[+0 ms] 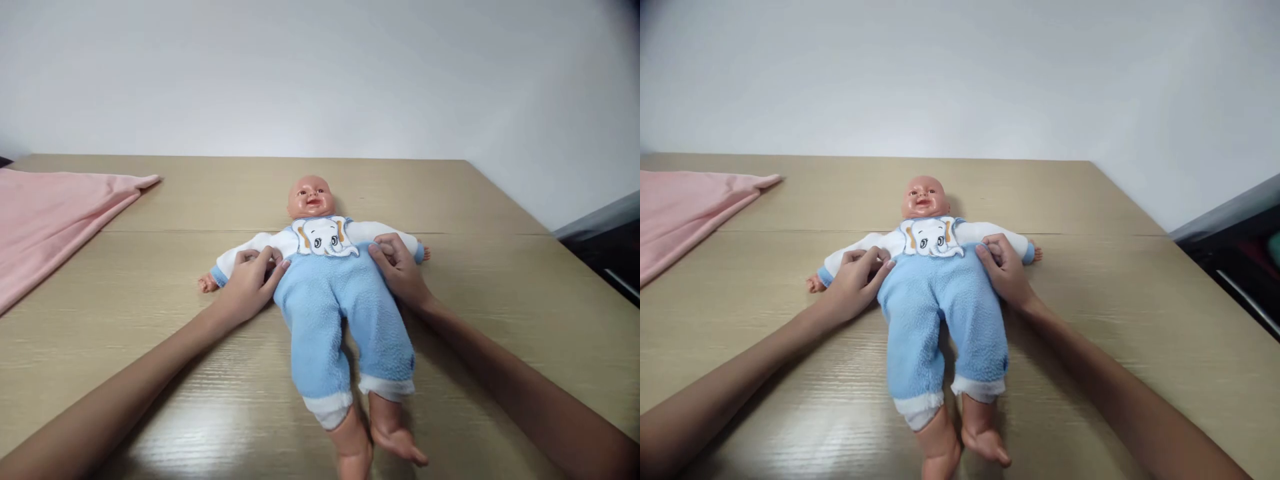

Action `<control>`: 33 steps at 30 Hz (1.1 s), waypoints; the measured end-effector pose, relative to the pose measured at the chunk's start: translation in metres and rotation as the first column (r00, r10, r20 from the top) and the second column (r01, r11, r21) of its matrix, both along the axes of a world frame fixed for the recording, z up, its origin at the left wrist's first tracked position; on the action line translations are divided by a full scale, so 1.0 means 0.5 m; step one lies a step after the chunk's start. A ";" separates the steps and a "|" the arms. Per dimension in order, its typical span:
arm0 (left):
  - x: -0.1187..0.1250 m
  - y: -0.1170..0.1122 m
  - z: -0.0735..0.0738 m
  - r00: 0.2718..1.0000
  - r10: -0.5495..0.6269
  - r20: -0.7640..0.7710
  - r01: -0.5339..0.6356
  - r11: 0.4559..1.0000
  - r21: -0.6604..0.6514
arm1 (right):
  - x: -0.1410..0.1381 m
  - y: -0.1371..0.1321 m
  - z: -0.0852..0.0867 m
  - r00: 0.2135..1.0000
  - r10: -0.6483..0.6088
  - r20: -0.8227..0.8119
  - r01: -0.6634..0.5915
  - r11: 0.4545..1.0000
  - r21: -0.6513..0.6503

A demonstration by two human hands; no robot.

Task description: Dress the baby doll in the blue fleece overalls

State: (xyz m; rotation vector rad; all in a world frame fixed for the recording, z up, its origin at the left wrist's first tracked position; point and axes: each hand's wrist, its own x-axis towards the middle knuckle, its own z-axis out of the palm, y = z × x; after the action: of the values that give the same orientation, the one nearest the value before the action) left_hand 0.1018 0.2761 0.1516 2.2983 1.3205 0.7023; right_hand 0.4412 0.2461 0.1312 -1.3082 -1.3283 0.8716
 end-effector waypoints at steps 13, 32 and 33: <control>-0.012 0.030 -0.049 0.986 0.073 -0.150 -0.009 0.921 0.389 | -0.007 -0.009 -0.028 0.910 -0.112 0.400 0.038 0.981 0.188; 0.160 0.013 0.100 0.956 -0.264 0.126 0.191 0.889 0.415 | 0.161 0.001 0.030 0.442 -0.492 0.750 -0.083 0.810 0.581; 0.190 0.022 0.113 0.956 -0.287 0.063 0.235 0.876 0.422 | 0.151 -0.004 0.048 0.401 -0.551 0.732 -0.087 0.772 0.629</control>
State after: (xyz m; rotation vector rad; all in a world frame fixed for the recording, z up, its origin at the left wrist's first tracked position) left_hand 0.1971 0.2871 0.2082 2.6390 0.8376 1.0920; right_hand 0.5169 0.2439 0.1552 -1.4181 -1.9143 -0.6482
